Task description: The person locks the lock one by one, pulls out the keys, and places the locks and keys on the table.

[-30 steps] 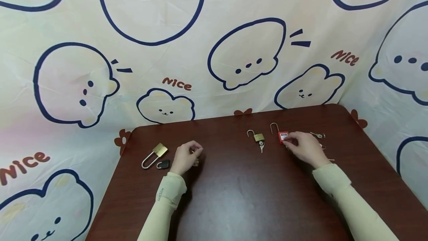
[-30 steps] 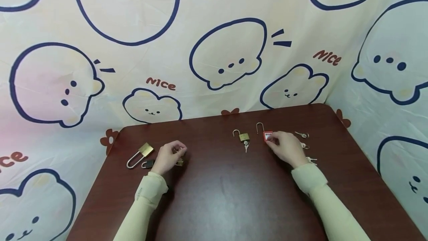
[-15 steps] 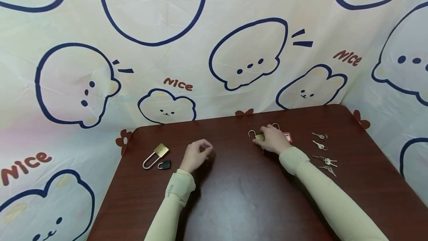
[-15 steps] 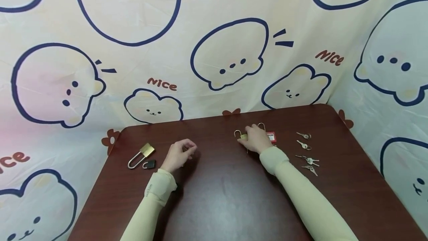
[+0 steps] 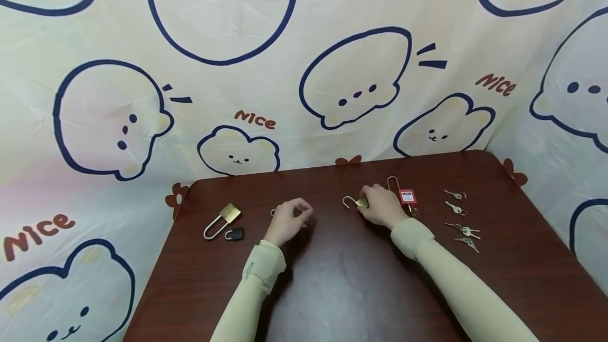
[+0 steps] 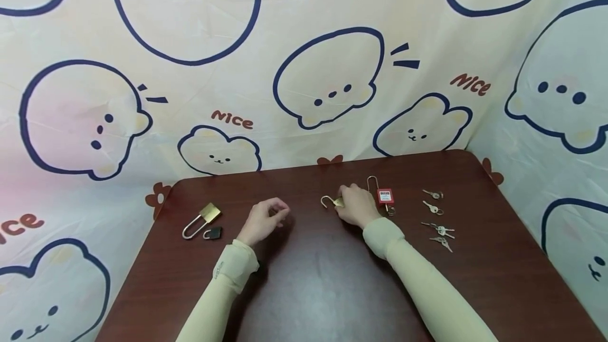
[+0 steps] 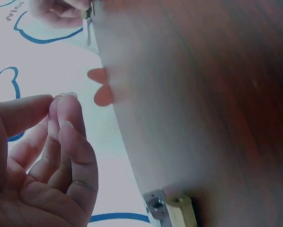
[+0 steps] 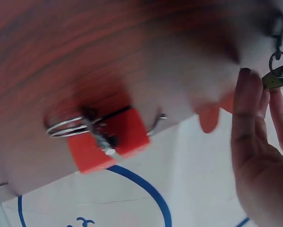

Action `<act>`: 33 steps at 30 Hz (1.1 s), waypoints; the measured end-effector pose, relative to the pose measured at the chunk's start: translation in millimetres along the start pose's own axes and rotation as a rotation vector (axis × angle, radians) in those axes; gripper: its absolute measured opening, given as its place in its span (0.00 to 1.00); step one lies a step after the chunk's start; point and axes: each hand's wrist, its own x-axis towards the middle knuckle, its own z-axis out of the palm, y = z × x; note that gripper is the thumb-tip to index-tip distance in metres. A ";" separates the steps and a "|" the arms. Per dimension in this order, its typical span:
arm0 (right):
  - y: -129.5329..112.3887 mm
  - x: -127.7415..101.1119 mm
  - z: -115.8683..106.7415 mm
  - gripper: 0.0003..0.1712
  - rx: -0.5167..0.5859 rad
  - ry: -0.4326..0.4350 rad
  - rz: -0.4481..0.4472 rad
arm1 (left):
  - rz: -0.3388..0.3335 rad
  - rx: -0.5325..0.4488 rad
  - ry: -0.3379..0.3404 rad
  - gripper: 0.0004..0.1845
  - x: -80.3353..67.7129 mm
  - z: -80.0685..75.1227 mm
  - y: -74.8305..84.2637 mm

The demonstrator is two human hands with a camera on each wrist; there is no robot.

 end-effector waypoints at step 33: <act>-45.4 -66.3 -35.3 0.27 0.278 0.106 -0.310 | 0.232 -0.376 -0.213 0.12 -32.5 23.2 31.3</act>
